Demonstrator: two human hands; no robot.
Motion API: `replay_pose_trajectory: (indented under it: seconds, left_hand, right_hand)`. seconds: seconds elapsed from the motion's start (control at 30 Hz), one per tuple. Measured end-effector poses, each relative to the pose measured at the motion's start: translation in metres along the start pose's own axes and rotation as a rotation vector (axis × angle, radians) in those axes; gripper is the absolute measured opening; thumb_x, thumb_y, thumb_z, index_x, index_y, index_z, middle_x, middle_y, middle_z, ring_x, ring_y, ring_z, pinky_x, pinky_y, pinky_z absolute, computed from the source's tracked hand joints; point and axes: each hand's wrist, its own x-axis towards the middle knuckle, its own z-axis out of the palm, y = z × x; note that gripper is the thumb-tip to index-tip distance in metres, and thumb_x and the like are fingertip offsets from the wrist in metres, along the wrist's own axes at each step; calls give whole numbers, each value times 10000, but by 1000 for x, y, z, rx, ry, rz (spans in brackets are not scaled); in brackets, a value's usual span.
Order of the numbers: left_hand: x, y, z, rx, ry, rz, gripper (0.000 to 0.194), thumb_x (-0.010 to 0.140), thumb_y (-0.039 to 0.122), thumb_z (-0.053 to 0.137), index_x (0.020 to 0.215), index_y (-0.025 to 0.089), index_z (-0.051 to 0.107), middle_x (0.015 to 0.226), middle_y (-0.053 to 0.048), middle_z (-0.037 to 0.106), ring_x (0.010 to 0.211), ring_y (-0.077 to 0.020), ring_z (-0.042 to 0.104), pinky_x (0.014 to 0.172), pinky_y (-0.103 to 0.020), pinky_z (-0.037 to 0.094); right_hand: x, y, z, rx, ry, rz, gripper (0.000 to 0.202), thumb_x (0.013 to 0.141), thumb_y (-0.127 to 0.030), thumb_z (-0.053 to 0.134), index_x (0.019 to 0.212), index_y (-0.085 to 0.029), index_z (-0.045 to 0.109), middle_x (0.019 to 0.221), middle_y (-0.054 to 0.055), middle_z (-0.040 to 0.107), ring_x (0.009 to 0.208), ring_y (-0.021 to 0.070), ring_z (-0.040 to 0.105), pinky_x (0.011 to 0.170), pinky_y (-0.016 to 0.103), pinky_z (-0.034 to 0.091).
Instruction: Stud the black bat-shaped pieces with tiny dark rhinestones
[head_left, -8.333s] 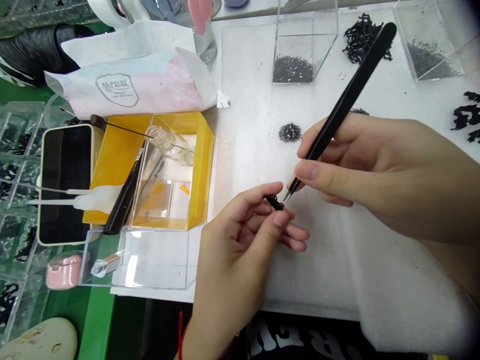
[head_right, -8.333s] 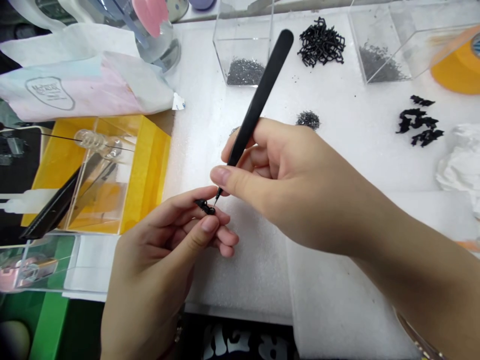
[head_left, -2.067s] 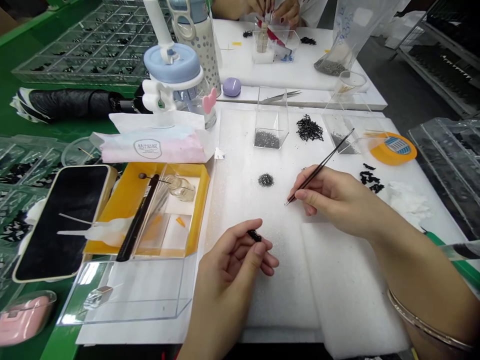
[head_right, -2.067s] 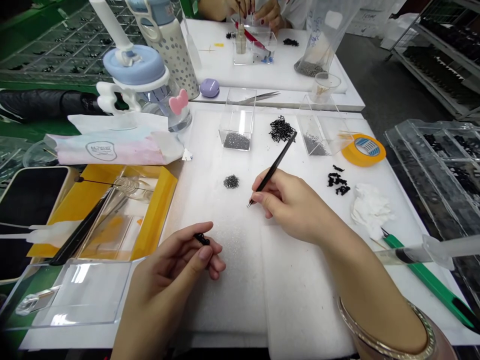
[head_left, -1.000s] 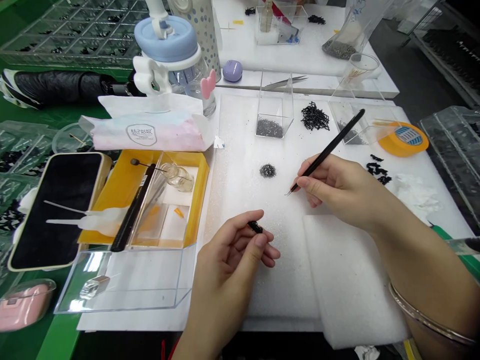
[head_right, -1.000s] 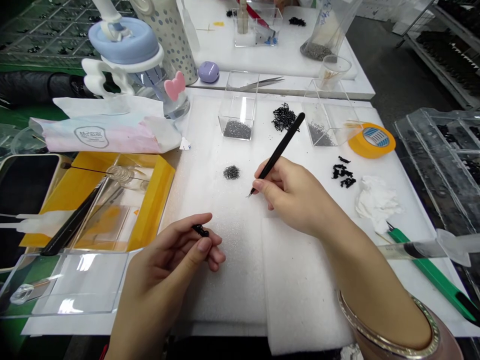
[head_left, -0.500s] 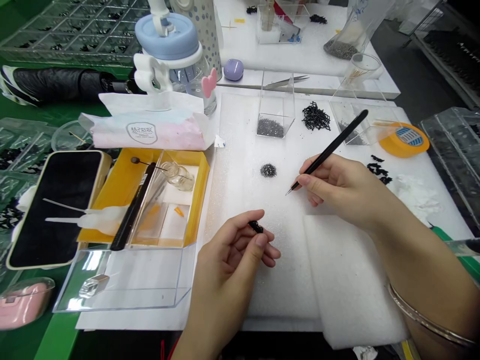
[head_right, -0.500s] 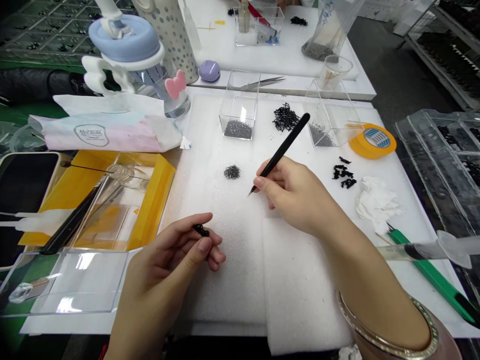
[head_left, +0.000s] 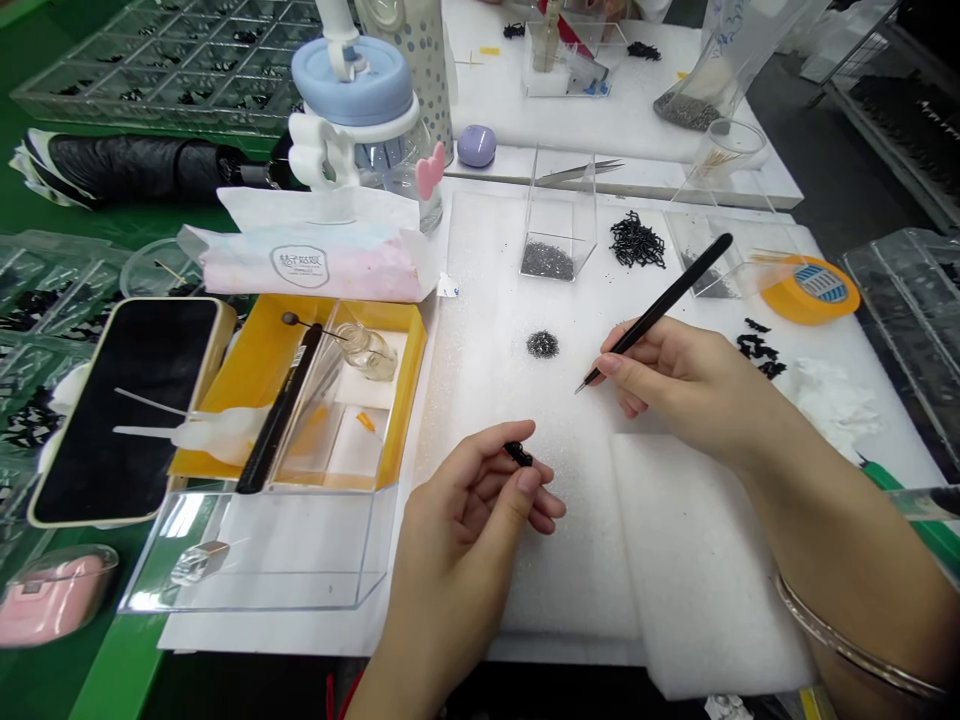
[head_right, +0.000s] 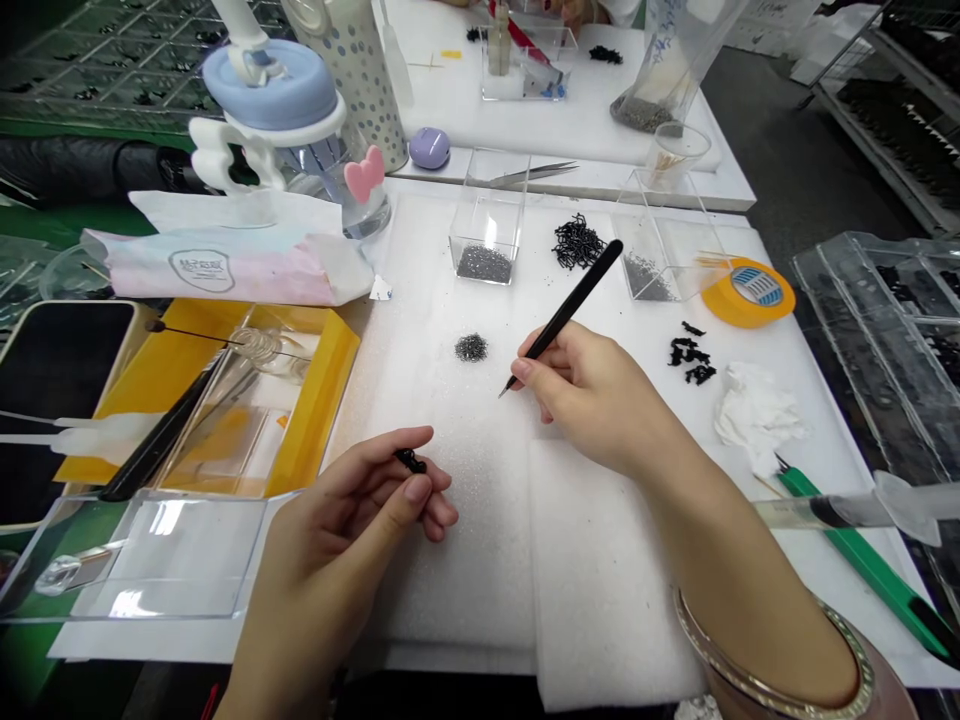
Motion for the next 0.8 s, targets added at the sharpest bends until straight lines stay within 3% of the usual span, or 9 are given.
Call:
replay_pose_trajectory:
  seconds: [0.3,0.8]
  left_hand:
    - [-1,-1,-1,8,-3,7,183,889,157,613,1045,248,642,703,68,684,619,-43,651,603,-82,532]
    - [0,-1,-1,-14,-5,5,173,885,151,611,1035,233,641,733,58,673,629,-52,663,605,-98,546]
  right_hand:
    - [0,-2,2,6,12,17,234,826,-382,624,910,-164,605,651,-2,551,531,73,515,470,164,449]
    - [0,-3,2,8,0,50,239,835,-378,618,943,-166,604,788,19,649,521,64,515,499,191,453]
